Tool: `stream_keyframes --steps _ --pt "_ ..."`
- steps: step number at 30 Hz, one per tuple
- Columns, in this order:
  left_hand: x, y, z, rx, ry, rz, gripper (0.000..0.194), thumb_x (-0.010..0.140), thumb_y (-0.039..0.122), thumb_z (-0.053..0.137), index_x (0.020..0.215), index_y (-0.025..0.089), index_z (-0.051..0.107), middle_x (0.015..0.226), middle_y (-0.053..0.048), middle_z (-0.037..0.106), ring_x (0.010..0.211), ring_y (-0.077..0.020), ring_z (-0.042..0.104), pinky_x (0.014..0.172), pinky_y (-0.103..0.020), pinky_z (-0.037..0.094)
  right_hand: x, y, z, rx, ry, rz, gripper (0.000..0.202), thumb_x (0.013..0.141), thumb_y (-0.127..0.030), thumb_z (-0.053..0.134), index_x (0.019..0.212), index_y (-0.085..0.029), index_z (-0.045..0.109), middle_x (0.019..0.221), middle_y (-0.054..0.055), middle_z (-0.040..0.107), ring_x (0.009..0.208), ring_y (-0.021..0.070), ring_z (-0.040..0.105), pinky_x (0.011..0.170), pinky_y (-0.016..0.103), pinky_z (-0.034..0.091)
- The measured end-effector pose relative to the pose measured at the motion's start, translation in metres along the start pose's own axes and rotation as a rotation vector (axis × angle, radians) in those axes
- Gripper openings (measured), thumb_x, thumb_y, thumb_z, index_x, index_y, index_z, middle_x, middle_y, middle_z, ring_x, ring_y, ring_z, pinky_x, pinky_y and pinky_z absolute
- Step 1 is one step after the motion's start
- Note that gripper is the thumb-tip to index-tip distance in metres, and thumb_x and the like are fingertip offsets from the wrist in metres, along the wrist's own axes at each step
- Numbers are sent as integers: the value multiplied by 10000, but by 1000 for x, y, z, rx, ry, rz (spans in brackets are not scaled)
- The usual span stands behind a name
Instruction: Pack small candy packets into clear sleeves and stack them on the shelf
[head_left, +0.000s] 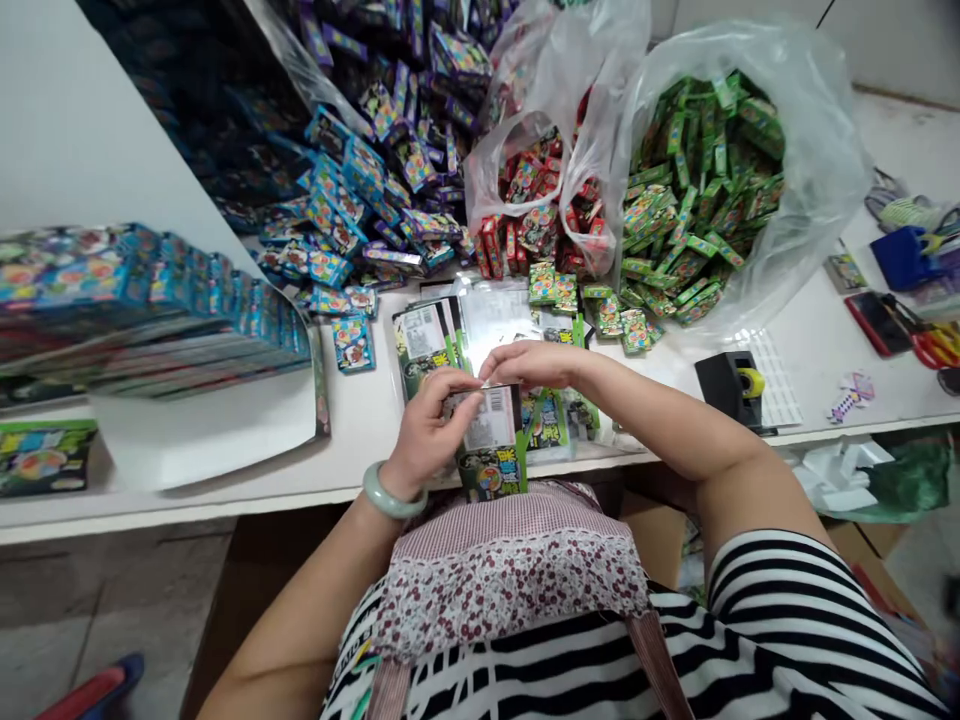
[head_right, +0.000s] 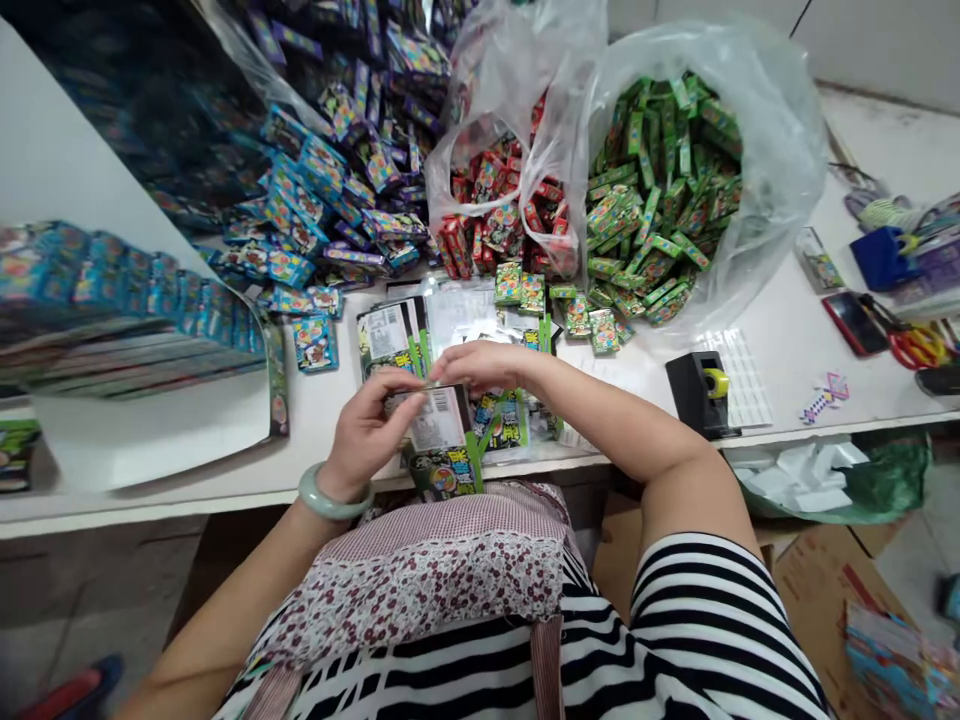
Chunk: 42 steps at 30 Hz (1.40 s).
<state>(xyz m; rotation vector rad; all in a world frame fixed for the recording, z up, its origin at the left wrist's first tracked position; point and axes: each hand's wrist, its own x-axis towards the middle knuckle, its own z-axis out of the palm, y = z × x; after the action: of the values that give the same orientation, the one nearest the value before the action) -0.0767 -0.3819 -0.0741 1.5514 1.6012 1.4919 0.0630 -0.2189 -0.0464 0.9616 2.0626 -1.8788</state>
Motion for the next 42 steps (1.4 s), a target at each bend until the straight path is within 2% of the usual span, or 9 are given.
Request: stream_keyframes --steps 5,7,14,19,26,30,35,38,42 --pt "2 -21 -32 -49 262 -182 106 820 246 695 924 222 686 904 -8 661 856 -146 609 776 -259 497 11 25 -64 -581 765 -30 245 914 -280 594 1116 -146 628 1115 148 703 1043 268 646 940 417 496" --pt "3 -36 -39 -167 419 -298 169 780 212 700 948 219 684 932 -3 656 858 -125 600 783 -229 488 21 28 -81 -682 878 52 411 927 -363 602 1247 -106 571 1234 223 660 1146 332 619 982 463 475" --pt "-11 -73 -28 -364 506 -466 332 760 295 713 1061 238 585 1039 -30 622 878 -139 643 781 -256 548 59 18 -93 -647 886 204 801 794 -341 775 1448 -68 403 1359 274 591 1244 388 578 1020 476 457" --pt "-35 -79 -44 138 286 -313 568 786 391 756 1287 241 536 1312 -122 546 1281 -280 538 1118 -458 438 59 29 -112 -383 910 92 654 766 -174 707 1374 -65 494 1159 167 707 1049 268 665 953 381 491" --pt "2 -45 -55 635 -616 -3 908 846 377 680 1587 261 167 1665 -137 224 1554 -394 120 1237 -623 165 27 32 -103 -274 295 -281 284 841 -282 594 1055 -171 746 857 23 726 693 130 605 731 288 504" --pt "28 -41 -46 722 -876 4 943 814 305 680 1592 263 149 1673 -120 220 1555 -406 74 1220 -666 123 16 24 -80 -672 185 -320 195 821 -201 640 969 -193 767 1035 70 751 970 222 662 956 394 480" --pt "26 -50 -49 688 -760 78 930 773 336 720 1558 234 233 1515 -176 418 1469 -401 304 1208 -641 203 -5 38 -40 -823 690 -189 439 892 -387 634 1268 -161 612 1309 175 625 1247 358 534 1043 533 427" --pt "22 -50 -55 626 -583 93 950 749 383 754 1537 234 244 1423 -169 433 1358 -385 413 1163 -598 333 -11 54 -13 -833 720 -103 727 775 -500 744 1360 -125 531 1394 225 527 1302 415 472 1056 561 416" --pt "22 -46 -60 550 -462 98 970 717 441 789 1511 246 266 1362 -138 421 1288 -354 461 1117 -548 424 -16 56 -1 -789 758 -149 647 764 -392 737 1331 -143 552 1376 198 534 1280 387 494 1069 539 420"
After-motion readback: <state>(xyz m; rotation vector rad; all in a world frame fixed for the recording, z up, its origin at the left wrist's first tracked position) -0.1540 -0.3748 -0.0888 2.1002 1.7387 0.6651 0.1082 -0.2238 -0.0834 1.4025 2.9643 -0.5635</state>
